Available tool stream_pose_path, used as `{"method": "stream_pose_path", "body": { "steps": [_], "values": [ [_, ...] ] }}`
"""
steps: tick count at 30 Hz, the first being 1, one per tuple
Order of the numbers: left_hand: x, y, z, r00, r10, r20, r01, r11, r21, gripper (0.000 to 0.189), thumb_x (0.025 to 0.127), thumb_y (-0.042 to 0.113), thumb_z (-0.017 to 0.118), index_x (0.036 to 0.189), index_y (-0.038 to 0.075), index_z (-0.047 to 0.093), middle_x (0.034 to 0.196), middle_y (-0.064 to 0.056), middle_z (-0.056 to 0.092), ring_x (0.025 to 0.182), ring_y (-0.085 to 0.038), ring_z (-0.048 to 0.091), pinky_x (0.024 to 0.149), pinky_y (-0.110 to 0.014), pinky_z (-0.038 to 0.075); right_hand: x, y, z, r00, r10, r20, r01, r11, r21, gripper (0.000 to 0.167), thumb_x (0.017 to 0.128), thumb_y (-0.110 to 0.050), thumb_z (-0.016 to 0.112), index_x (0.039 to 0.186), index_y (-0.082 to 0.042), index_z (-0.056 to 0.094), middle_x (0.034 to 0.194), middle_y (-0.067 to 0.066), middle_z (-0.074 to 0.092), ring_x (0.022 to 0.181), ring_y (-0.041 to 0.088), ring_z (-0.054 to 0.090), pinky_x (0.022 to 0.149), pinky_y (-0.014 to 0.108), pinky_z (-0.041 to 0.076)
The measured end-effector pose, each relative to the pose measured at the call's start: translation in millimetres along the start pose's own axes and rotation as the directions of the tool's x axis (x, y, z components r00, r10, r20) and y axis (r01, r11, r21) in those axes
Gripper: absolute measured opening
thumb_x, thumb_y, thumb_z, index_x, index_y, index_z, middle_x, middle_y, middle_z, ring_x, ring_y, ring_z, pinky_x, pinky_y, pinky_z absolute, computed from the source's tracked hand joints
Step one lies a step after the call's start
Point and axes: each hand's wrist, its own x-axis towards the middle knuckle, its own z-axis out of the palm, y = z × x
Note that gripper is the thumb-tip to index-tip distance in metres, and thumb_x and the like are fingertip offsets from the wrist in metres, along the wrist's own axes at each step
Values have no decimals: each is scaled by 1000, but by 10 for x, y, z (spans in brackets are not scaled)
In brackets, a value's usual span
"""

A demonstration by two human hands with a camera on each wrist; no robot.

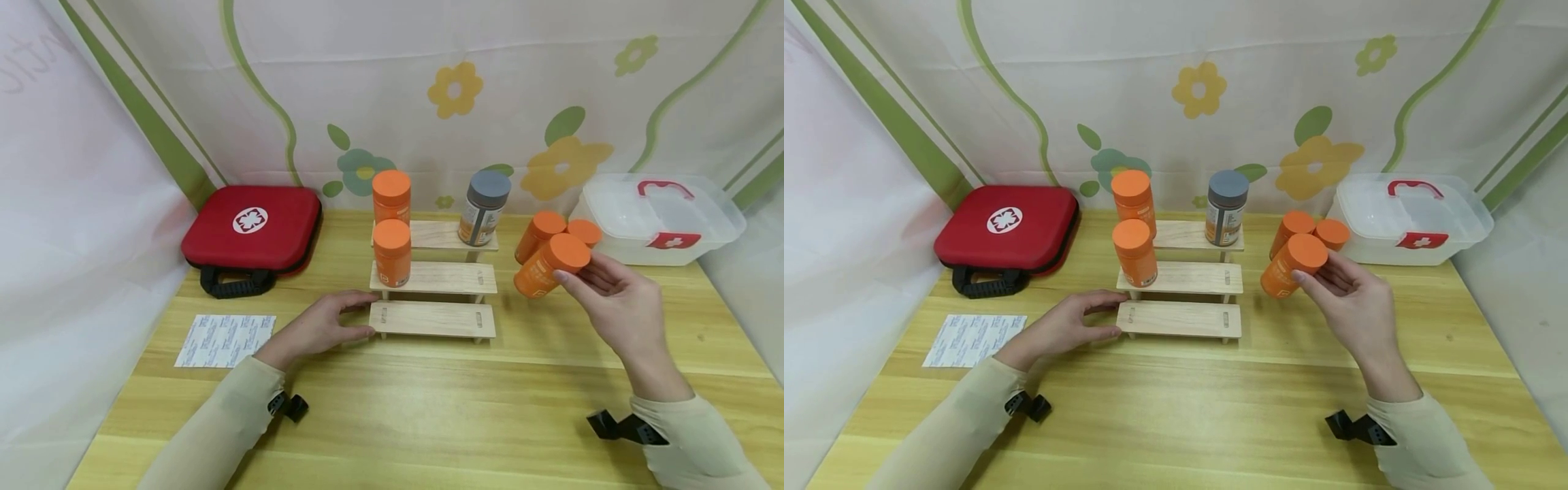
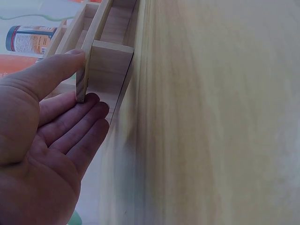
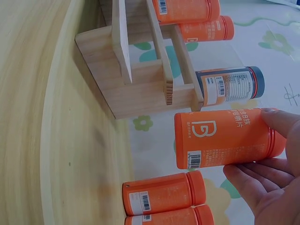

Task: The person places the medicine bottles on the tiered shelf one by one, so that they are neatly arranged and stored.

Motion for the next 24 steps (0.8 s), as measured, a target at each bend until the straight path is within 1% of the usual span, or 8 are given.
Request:
{"method": "stream_pose_path", "body": {
  "steps": [7, 19, 24],
  "values": [
    [-1, 0, -3, 1000, 1, 1, -1, 1000, -7, 62, 97, 29, 83, 154, 19, 61, 159, -6, 60, 152, -31, 52, 127, -56, 42, -12, -45, 10, 999, -32, -4, 32, 999, 8, 56, 92, -9, 87, 143, 4, 67, 115, -27, 73, 101, -15, 71, 84, 7, 57],
    [10, -26, 4, 1000, 4, -1, -4, 1000, 1, 62, 97, 30, 84, 154, 19, 61, 159, -6, 60, 151, -31, 52, 126, -56, 42, -32, -159, 68, 998, -68, -16, 68, 997, 20, 56, 90, -7, 88, 142, 1, 69, 119, -22, 74, 103, -13, 71, 84, 9, 58],
    [13, -27, 3, 1000, 6, -3, -6, 1000, 3, 62, 97, 30, 84, 154, 19, 61, 159, -6, 60, 151, -32, 52, 126, -56, 42, -42, -229, 112, 995, -94, -18, 94, 995, 37, 55, 89, -5, 88, 141, 0, 70, 119, -23, 74, 104, -12, 72, 85, 9, 58]
  ]
}}
